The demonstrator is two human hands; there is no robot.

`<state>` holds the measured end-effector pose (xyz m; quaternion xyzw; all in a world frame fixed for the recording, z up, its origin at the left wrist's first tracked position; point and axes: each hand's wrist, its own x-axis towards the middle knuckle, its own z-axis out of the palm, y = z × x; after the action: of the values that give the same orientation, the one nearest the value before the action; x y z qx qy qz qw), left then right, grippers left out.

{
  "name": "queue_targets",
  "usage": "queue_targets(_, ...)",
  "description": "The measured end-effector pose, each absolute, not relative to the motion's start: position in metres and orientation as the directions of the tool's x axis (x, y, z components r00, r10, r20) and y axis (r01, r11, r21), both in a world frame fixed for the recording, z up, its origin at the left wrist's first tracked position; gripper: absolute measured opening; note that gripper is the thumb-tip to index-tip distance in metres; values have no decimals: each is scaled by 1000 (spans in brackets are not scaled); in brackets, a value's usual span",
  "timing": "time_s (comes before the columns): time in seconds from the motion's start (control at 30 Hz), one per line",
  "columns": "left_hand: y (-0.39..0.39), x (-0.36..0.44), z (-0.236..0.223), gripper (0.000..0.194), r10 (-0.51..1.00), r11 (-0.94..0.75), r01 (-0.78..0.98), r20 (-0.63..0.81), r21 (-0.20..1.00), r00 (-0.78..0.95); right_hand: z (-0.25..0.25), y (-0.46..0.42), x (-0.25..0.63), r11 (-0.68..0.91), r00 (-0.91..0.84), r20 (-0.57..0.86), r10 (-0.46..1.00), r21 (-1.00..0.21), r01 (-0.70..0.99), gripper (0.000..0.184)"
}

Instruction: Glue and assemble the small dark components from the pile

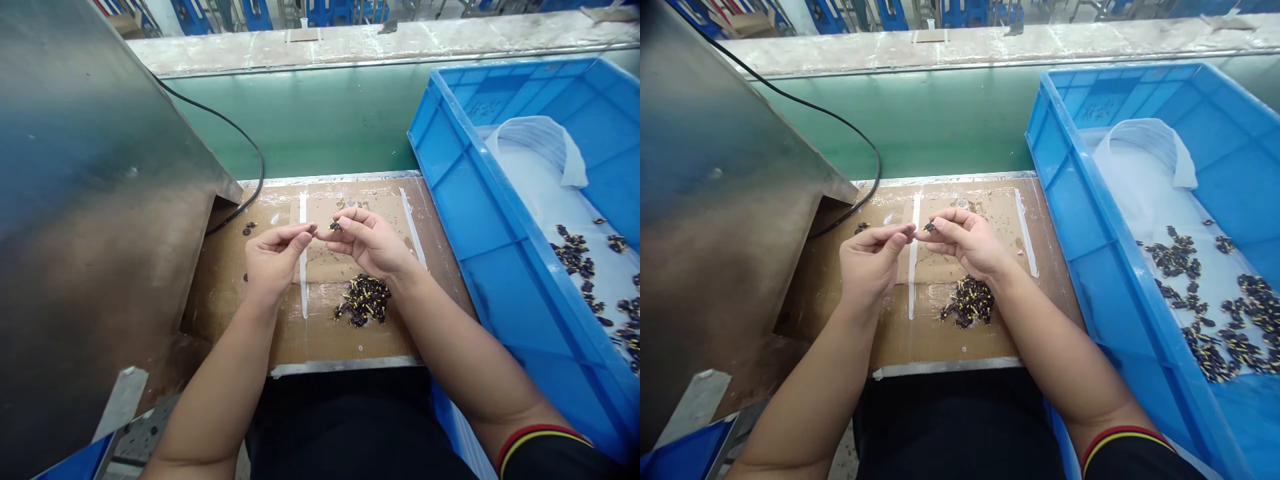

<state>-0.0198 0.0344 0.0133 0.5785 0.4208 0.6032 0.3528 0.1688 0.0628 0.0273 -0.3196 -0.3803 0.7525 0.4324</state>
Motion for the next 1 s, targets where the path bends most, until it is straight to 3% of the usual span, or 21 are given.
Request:
queue_targets(0.1, 36, -15, 10, 23, 986, -134, -369, 88, 920, -139, 27, 56, 159, -162, -255, -66, 965, -911, -380, 29)
queue_targets(0.2, 37, -10, 6, 29, 994, -1, -511, -54, 860, -93, 24, 49, 149, 10, -135, 59, 989, -941, -337, 22)
queue_targets(0.47, 36, -2, 1, 18, 992, -67, -545, -3, 836, -127, 29, 28, 131, 232, -31, 243, 969, -951, -206, 19)
queue_targets(0.63, 35, -4, 4, 18, 990, -58, -575, -27, 816, -138, 27, 20, 128, 402, 35, 402, 915, -916, 7, 18)
queue_targets(1.0, 30, -4, 8, 25, 987, -64, -468, -14, 881, -161, 24, 21, 127, 411, 48, 412, 910, -911, 23, 16)
